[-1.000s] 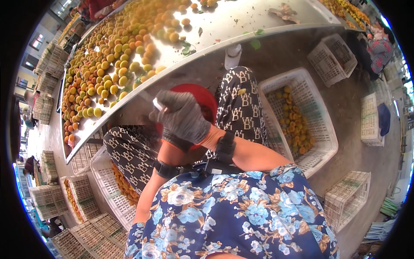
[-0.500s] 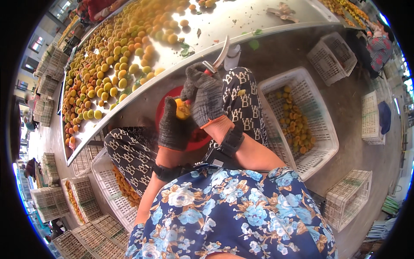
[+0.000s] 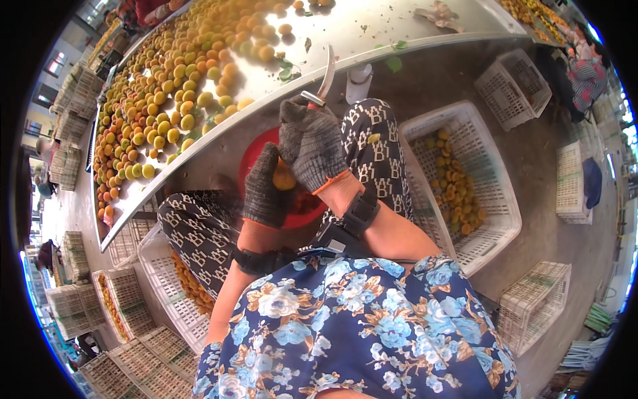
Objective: The person is trimming the stems off small yellow fruits using a curved blade over a red bowl.
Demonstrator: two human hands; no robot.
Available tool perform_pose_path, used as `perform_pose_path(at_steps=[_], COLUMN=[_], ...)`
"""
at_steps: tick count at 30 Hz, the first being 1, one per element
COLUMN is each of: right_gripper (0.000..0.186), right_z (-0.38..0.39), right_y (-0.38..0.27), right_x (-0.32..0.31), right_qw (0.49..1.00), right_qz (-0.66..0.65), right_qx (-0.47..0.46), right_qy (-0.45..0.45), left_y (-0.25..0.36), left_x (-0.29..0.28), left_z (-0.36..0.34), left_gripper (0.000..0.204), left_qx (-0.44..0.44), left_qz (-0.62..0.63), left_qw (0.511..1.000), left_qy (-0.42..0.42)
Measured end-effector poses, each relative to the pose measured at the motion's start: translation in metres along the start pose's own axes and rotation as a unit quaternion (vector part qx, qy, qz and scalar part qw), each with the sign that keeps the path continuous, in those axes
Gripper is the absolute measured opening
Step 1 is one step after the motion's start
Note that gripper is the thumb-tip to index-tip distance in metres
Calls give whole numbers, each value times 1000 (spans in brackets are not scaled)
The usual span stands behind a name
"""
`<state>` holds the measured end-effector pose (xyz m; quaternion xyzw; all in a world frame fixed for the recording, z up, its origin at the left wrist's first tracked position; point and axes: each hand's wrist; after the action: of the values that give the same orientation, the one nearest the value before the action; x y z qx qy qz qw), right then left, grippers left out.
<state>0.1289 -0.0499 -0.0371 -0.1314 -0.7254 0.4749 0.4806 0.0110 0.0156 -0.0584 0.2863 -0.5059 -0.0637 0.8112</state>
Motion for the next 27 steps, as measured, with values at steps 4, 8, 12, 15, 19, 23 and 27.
perform_pose_path(at_steps=[4,8,12,15,19,23,27], right_gripper=[11,9,11,10,8,13,8], right_z=[4,17,36,37,24,16,17], right_y=[8,11,10,-2,-27,-44,-60], right_x=[7,18,34,36,26,24,24], right_qw=[969,984,972,938,997,999,998], right_qz=[216,85,196,303,-18,-30,27], right_qx=[-118,-156,-100,-154,56,1,-59], right_qy=[25,-13,-88,-67,-52,14,17], left_y=[4,7,10,14,19,24,36], left_x=[16,28,41,51,62,69,66], left_z=[5,7,12,14,17,30,48], left_gripper=[34,36,37,38,40,42,42], left_qx=[-26,-47,-65,-74,-86,-112,-140], left_qz=[29,59,78,93,126,90,16], left_qw=[999,997,994,991,985,983,988], left_qy=[20,34,47,58,75,111,60])
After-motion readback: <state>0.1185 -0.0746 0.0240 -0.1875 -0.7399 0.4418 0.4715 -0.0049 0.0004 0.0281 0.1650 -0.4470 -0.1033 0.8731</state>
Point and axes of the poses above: each hand's wrist, its own z-axis away from the middle knuckle, its own x-axis out of the palm, y = z × x, and after that the axes turned 3 degrees about z, right-handed
